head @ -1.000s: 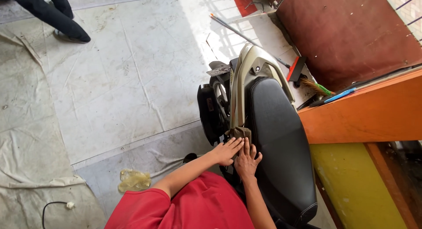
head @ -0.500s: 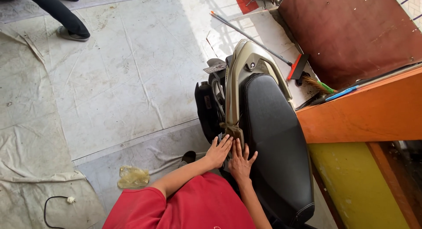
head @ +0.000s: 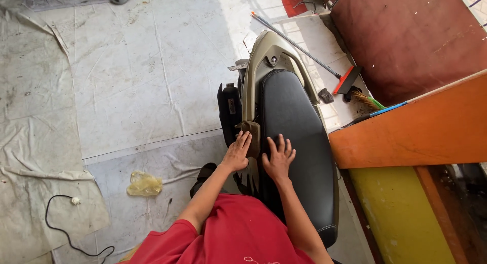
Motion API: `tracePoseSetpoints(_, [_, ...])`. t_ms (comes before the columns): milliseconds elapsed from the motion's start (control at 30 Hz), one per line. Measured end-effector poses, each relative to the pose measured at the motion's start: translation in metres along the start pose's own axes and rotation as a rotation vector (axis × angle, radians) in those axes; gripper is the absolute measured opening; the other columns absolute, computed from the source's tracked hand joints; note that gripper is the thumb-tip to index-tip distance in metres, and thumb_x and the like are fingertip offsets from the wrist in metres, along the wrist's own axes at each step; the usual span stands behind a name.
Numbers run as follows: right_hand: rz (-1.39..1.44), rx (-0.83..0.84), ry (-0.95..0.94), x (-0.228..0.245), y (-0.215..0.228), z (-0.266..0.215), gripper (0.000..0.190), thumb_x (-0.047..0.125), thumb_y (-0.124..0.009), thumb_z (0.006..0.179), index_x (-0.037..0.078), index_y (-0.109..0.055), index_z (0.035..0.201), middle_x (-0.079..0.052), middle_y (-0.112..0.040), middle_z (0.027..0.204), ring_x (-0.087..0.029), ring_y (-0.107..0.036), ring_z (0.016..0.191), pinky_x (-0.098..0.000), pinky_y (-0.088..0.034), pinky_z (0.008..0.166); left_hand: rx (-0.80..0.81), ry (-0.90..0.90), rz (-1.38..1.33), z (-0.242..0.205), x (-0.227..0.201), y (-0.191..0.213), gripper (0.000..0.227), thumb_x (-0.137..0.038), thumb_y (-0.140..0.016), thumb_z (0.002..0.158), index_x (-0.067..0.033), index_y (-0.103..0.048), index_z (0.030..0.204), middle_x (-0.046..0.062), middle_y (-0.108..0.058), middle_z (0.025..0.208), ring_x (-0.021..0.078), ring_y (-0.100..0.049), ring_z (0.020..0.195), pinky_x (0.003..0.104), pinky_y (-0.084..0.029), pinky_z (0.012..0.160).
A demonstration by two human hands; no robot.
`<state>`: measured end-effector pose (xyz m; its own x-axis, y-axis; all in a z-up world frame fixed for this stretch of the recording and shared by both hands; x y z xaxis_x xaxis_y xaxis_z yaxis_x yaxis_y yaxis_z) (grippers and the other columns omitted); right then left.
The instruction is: The person cleans the rear side panel and seat area of a motorcycle using a cloth. They wipe the beige bodywork and the black seat repeatedly while standing in a workshop.
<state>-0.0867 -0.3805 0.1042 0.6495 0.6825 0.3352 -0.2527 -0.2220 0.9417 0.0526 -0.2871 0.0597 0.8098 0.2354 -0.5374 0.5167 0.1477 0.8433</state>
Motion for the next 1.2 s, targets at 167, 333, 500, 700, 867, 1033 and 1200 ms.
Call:
tracePoseSetpoints(167, [0.095,0.047,-0.478,-0.095,0.014,-0.014,0.086,0.048,-0.071,0.084,0.032,-0.03,0.158,-0.007,-0.012,0.171,-0.038,-0.006,0.156,-0.0722,-0.008,0.117,-0.003,0.025,0.004,-0.032,-0.022,-0.032,0.093,-0.01,-0.06,0.075,0.0031,-0.019,0.157,0.021,-0.014,0.165,0.0435,-0.009,0.155,0.053,-0.032,0.118])
tracePoseSetpoints(333, [0.18,0.075,-0.873,-0.142,-0.006,-0.069,0.092,0.065,-0.062,0.085,0.036,-0.019,0.161,-0.003,-0.003,0.173,-0.036,0.001,0.158,-0.0731,-0.003,0.117,0.165,-0.048,0.111,-0.035,-0.013,-0.025,0.093,-0.015,-0.064,0.079,0.0021,-0.019,0.159,0.019,-0.014,0.165,0.0426,-0.01,0.153,0.059,-0.032,0.112])
tracePoseSetpoints(500, [0.048,-0.031,-0.788,-0.145,-0.037,-0.094,0.082,0.07,-0.034,0.097,0.031,-0.012,0.165,-0.007,-0.001,0.173,-0.038,0.003,0.157,-0.0662,0.001,0.121,-0.027,-0.083,0.209,0.015,0.022,-0.004,0.084,-0.018,-0.062,0.086,0.0043,-0.023,0.157,0.022,-0.021,0.162,0.0439,-0.014,0.154,0.057,-0.039,0.108])
tracePoseSetpoints(700, [0.238,-0.075,-0.989,-0.132,-0.038,-0.086,0.08,0.057,-0.046,0.098,0.031,-0.012,0.165,-0.004,0.003,0.174,-0.038,0.009,0.159,-0.0666,0.005,0.121,0.128,-0.359,0.327,-0.01,0.016,0.021,0.086,-0.02,-0.066,0.08,0.0041,-0.029,0.154,0.023,-0.025,0.158,0.0446,-0.02,0.148,0.058,-0.043,0.1])
tracePoseSetpoints(867, [0.633,-0.099,-1.195,-0.117,-0.021,-0.03,0.089,0.057,-0.061,0.089,0.033,-0.019,0.164,-0.004,0.006,0.176,-0.041,0.014,0.159,-0.0698,0.0,0.122,0.162,-0.499,0.208,-0.023,0.006,0.005,0.083,-0.018,-0.068,0.08,-0.0028,-0.036,0.154,0.022,-0.032,0.15,0.0475,-0.027,0.14,0.053,-0.046,0.097])
tracePoseSetpoints(1033, [0.305,0.187,-0.955,-0.108,-0.034,0.002,0.12,0.073,-0.065,0.076,0.035,0.007,0.164,-0.008,0.019,0.172,-0.042,0.02,0.155,-0.0739,-0.002,0.117,-0.109,-0.473,0.204,-0.009,0.008,0.001,0.061,-0.008,-0.065,0.088,-0.0101,-0.052,0.147,0.013,-0.043,0.145,0.0383,-0.038,0.139,0.047,-0.047,0.104])
tracePoseSetpoints(1200, [0.179,0.342,-0.705,-0.133,-0.062,-0.008,0.116,0.092,-0.037,0.078,0.036,0.022,0.161,-0.01,0.038,0.166,-0.041,0.031,0.153,-0.0712,0.009,0.118,-0.284,-0.463,0.276,0.019,0.017,0.02,0.058,-0.018,-0.072,0.089,-0.0108,-0.056,0.145,0.007,-0.047,0.142,0.0313,-0.042,0.135,0.043,-0.047,0.109])
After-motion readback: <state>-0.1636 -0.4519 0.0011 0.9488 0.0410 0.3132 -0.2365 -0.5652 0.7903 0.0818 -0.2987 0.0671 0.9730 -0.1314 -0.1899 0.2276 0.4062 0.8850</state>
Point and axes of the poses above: each hand's wrist, its own z-axis towards the middle knuckle, its own y-axis out of the back of the hand, x = y × z, the point moved 6 cm from there along z, towards the middle knuckle
